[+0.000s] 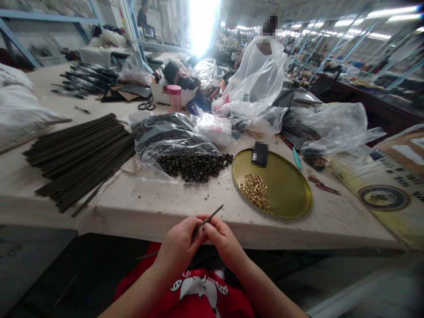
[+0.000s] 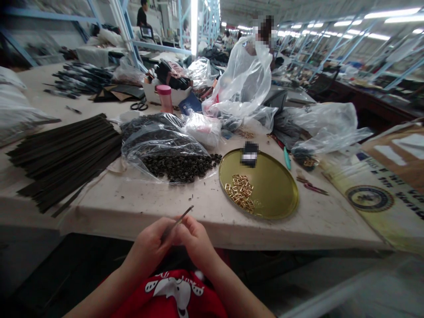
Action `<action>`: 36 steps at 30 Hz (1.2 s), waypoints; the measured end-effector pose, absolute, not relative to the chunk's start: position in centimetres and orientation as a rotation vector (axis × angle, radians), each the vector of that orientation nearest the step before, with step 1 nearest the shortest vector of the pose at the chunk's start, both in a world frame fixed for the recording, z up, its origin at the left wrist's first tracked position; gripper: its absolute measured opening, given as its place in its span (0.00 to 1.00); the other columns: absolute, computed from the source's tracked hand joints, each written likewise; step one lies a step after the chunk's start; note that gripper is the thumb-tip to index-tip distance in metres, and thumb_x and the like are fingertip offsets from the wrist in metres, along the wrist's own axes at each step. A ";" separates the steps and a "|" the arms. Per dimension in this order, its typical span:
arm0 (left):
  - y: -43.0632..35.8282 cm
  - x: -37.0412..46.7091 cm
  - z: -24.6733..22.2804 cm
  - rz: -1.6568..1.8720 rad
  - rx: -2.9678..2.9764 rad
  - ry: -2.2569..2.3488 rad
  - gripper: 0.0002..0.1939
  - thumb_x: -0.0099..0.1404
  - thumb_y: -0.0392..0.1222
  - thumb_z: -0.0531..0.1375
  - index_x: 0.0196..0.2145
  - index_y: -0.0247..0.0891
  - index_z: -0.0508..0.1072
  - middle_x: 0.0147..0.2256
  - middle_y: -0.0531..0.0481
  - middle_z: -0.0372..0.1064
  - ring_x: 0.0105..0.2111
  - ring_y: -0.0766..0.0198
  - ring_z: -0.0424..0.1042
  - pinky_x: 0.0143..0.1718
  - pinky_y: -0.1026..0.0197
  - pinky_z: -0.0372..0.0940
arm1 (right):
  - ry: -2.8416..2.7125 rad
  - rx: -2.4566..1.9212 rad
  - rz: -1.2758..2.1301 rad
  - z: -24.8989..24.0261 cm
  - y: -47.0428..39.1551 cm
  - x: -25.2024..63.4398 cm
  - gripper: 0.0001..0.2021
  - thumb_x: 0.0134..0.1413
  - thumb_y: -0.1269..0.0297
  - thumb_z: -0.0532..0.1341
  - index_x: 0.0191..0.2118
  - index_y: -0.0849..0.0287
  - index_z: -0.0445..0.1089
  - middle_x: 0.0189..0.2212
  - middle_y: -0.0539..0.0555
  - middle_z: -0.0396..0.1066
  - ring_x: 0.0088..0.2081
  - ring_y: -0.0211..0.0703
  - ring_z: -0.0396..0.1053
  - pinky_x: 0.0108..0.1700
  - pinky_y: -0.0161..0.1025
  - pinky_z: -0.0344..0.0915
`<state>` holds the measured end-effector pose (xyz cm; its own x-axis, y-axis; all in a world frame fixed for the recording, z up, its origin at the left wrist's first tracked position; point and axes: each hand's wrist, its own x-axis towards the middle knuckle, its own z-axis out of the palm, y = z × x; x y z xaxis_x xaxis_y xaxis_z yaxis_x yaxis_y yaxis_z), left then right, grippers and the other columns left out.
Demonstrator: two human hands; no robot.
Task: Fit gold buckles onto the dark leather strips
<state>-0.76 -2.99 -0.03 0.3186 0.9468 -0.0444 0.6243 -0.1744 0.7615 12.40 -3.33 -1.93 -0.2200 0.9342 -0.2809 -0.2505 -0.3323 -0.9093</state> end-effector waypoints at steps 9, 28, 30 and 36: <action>-3.2 -0.2 -0.1 0.536 1.934 1.463 0.09 0.62 0.40 0.49 0.32 0.38 0.67 0.30 0.48 0.70 0.30 0.58 0.69 0.31 0.61 0.59 | -0.980 -1.219 1.628 -3.2 -3.5 12.7 0.18 0.40 0.72 0.51 0.40 0.62 0.69 0.31 0.51 0.70 0.36 0.42 0.66 0.40 0.38 0.63; -1.9 -0.9 0.8 0.665 1.393 1.130 0.14 0.63 0.49 0.49 0.31 0.35 0.64 0.24 0.54 0.60 0.24 0.66 0.60 0.26 0.65 0.57 | -0.651 -1.088 1.486 -2.4 -3.1 12.8 0.09 0.47 0.61 0.63 0.33 0.60 0.69 0.27 0.49 0.69 0.26 0.32 0.62 0.31 0.32 0.60; -1.6 -1.8 1.2 0.614 1.464 1.153 0.15 0.64 0.49 0.47 0.29 0.36 0.64 0.22 0.54 0.60 0.23 0.66 0.60 0.25 0.66 0.56 | -0.634 -1.064 1.452 -2.1 -2.9 13.5 0.09 0.47 0.61 0.62 0.35 0.59 0.69 0.26 0.49 0.69 0.26 0.33 0.62 0.30 0.32 0.60; -1.6 -3.8 1.4 0.459 1.635 1.179 0.15 0.64 0.46 0.47 0.28 0.37 0.67 0.22 0.55 0.61 0.24 0.66 0.61 0.26 0.66 0.56 | -0.589 -0.941 1.524 -1.4 -2.8 14.2 0.11 0.49 0.62 0.62 0.39 0.58 0.69 0.23 0.47 0.66 0.24 0.31 0.63 0.27 0.30 0.61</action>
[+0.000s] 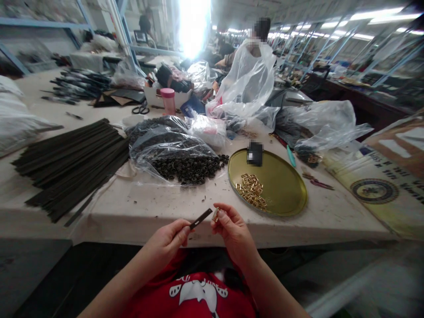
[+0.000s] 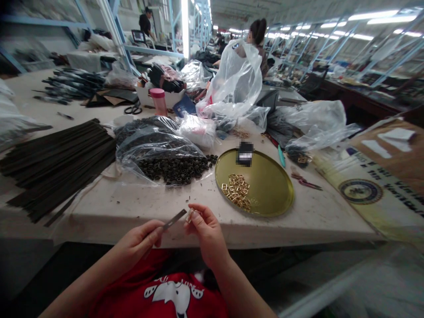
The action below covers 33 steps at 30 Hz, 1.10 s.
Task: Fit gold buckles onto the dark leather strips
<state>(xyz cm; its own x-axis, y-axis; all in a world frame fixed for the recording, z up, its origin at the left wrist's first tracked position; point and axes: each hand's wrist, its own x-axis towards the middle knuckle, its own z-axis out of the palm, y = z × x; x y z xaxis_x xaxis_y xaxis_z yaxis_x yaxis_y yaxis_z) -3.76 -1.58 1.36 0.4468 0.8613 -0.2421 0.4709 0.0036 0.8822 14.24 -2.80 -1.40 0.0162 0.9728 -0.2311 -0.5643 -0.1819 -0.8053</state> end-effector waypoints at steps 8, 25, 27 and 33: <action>-2.1 -3.6 0.1 0.412 1.908 1.158 0.12 0.65 0.41 0.47 0.33 0.39 0.69 0.31 0.50 0.66 0.32 0.62 0.65 0.34 0.64 0.58 | -0.280 -0.921 1.832 -2.1 -3.3 13.7 0.17 0.40 0.64 0.67 0.40 0.59 0.69 0.20 0.46 0.64 0.22 0.29 0.62 0.24 0.27 0.60; -2.1 -1.5 0.2 0.534 1.453 1.043 0.08 0.63 0.42 0.51 0.29 0.36 0.63 0.26 0.53 0.65 0.27 0.66 0.64 0.31 0.64 0.59 | -0.568 -1.001 1.662 -2.6 -4.7 11.6 0.11 0.47 0.59 0.62 0.29 0.60 0.62 0.20 0.46 0.63 0.20 0.30 0.58 0.24 0.30 0.55; -2.2 -1.4 0.2 0.537 1.408 1.050 0.11 0.63 0.45 0.51 0.28 0.36 0.62 0.24 0.53 0.64 0.25 0.66 0.63 0.28 0.64 0.59 | -0.564 -0.992 1.669 -2.6 -4.8 11.4 0.10 0.48 0.60 0.62 0.28 0.60 0.61 0.18 0.45 0.61 0.20 0.31 0.58 0.24 0.30 0.54; -2.6 -1.3 0.0 0.566 1.280 1.053 0.13 0.61 0.48 0.52 0.28 0.36 0.62 0.21 0.56 0.59 0.20 0.70 0.57 0.21 0.67 0.54 | -0.596 -1.074 1.595 -2.2 -4.9 11.3 0.10 0.46 0.60 0.62 0.29 0.60 0.62 0.21 0.45 0.62 0.21 0.31 0.57 0.25 0.31 0.55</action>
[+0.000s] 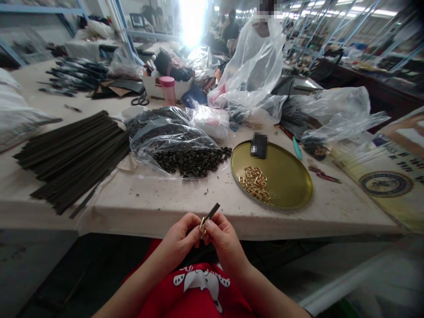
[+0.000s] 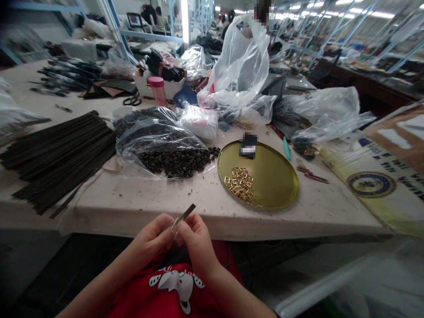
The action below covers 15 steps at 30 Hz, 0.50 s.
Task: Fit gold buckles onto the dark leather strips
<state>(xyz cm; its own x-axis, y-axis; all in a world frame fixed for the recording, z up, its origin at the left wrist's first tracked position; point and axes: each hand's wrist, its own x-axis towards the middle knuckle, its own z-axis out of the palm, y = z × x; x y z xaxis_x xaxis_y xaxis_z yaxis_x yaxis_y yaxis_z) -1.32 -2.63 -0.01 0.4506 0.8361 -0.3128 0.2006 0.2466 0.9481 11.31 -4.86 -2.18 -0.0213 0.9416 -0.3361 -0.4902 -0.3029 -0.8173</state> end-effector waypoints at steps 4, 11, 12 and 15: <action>-2.9 -1.5 -0.2 0.584 1.153 1.032 0.14 0.59 0.50 0.54 0.27 0.37 0.59 0.17 0.61 0.51 0.16 0.73 0.51 0.17 0.70 0.47 | -0.892 -1.213 1.226 -2.5 -5.0 11.8 0.07 0.47 0.63 0.61 0.29 0.58 0.63 0.24 0.47 0.64 0.26 0.34 0.60 0.30 0.33 0.58; -3.3 -1.5 0.4 0.524 1.110 1.012 0.14 0.60 0.52 0.51 0.30 0.37 0.59 0.16 0.61 0.54 0.14 0.74 0.50 0.14 0.71 0.44 | -1.561 -1.153 0.730 -2.2 -5.6 13.0 0.04 0.50 0.72 0.57 0.31 0.56 0.66 0.26 0.51 0.64 0.29 0.39 0.62 0.32 0.37 0.59; -3.3 -1.6 0.5 0.513 1.117 1.011 0.14 0.60 0.52 0.51 0.30 0.37 0.59 0.16 0.60 0.54 0.14 0.74 0.50 0.14 0.71 0.45 | -1.604 -1.123 0.747 -1.9 -5.6 13.3 0.04 0.51 0.71 0.56 0.32 0.56 0.66 0.27 0.52 0.64 0.30 0.40 0.63 0.33 0.38 0.59; -3.2 -1.8 0.7 0.498 1.128 1.012 0.15 0.58 0.53 0.53 0.27 0.37 0.59 0.16 0.61 0.52 0.15 0.73 0.50 0.15 0.70 0.44 | -1.604 -1.037 0.883 -1.0 -5.4 14.0 0.07 0.54 0.68 0.53 0.34 0.56 0.68 0.29 0.53 0.65 0.33 0.41 0.63 0.35 0.39 0.60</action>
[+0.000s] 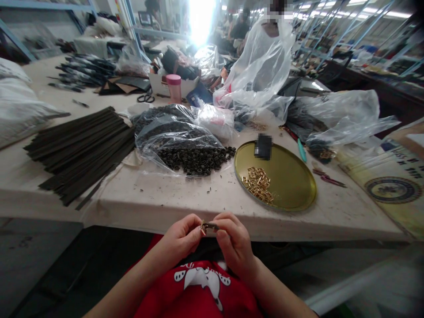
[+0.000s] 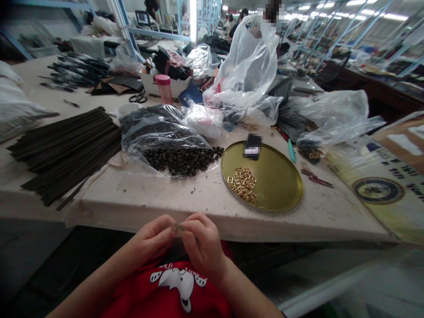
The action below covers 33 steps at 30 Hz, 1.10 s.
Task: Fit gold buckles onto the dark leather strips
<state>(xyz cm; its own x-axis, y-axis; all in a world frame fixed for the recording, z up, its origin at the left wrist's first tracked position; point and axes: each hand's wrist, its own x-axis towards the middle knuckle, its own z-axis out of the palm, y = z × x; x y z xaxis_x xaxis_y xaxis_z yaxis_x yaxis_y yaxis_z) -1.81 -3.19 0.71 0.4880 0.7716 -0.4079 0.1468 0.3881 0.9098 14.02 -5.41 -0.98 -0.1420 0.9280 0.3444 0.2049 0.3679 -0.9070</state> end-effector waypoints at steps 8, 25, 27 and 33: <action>-2.9 -2.1 0.7 0.482 1.171 1.079 0.12 0.58 0.48 0.54 0.26 0.36 0.61 0.19 0.59 0.52 0.19 0.72 0.50 0.18 0.69 0.46 | -1.061 -0.898 1.661 -1.3 -4.1 14.7 0.15 0.51 0.51 0.57 0.37 0.56 0.71 0.28 0.50 0.66 0.30 0.37 0.63 0.36 0.36 0.60; -3.3 -1.6 1.0 0.466 1.326 1.200 0.10 0.56 0.45 0.52 0.23 0.37 0.60 0.18 0.58 0.53 0.20 0.70 0.52 0.19 0.68 0.49 | -1.060 -0.847 1.840 -1.8 -3.8 15.3 0.03 0.44 0.66 0.64 0.27 0.58 0.70 0.28 0.47 0.63 0.32 0.33 0.60 0.36 0.31 0.58; -3.3 -1.7 0.9 0.465 1.345 1.210 0.10 0.57 0.45 0.51 0.23 0.37 0.60 0.19 0.58 0.53 0.20 0.70 0.53 0.19 0.68 0.49 | -1.113 -0.881 1.817 -1.6 -3.9 15.2 0.03 0.44 0.67 0.64 0.27 0.58 0.69 0.29 0.48 0.62 0.33 0.33 0.61 0.37 0.31 0.58; -3.2 -1.8 0.2 0.447 1.395 1.180 0.10 0.58 0.44 0.51 0.24 0.36 0.61 0.21 0.57 0.55 0.22 0.69 0.55 0.21 0.67 0.51 | -1.134 -1.067 1.696 -1.8 -4.2 14.6 0.04 0.44 0.67 0.63 0.27 0.59 0.66 0.26 0.47 0.64 0.30 0.33 0.63 0.34 0.32 0.60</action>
<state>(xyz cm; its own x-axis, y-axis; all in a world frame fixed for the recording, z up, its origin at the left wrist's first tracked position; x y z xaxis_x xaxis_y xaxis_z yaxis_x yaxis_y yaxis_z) -1.79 -3.25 0.22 0.4129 0.8334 -0.3674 0.3806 0.2086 0.9009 14.58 -4.21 -1.77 -0.3097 0.9289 -0.2031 -0.1670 -0.2634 -0.9501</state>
